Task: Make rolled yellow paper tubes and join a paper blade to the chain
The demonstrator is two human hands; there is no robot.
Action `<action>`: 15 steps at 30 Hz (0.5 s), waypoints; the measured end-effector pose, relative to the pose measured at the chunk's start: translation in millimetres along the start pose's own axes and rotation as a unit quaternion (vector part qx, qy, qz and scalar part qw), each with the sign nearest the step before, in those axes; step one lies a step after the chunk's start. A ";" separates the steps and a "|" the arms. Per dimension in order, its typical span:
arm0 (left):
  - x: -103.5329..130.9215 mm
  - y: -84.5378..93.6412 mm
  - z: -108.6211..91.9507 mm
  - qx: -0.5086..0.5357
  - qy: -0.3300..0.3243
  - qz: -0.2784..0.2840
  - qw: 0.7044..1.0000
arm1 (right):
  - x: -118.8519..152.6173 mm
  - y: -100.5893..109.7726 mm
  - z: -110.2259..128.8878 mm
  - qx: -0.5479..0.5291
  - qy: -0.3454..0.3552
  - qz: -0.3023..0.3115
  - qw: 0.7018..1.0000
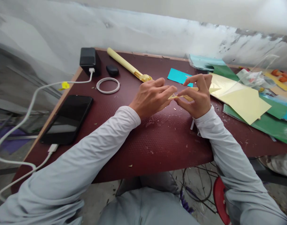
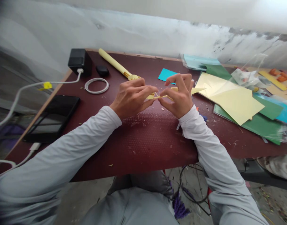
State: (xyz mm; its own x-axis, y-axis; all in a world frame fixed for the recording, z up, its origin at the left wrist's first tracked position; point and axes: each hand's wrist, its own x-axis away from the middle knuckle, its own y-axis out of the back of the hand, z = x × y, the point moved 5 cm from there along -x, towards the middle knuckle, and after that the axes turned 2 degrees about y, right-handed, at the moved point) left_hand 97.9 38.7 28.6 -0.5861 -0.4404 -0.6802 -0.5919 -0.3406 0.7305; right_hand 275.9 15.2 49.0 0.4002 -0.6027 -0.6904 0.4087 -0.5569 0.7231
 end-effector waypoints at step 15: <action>-0.4 -1.8 4.6 -0.002 0.021 -0.001 1.000 | -2.3 4.2 -0.1 -0.021 -0.006 0.017 1.000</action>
State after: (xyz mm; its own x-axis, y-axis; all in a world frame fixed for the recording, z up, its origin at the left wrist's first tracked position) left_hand 96.5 43.3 27.2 -0.5610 -0.4734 -0.6791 -0.5909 -0.3456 0.7290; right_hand 276.8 14.3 53.6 0.4048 -0.6284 -0.6643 0.4290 -0.5110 0.7449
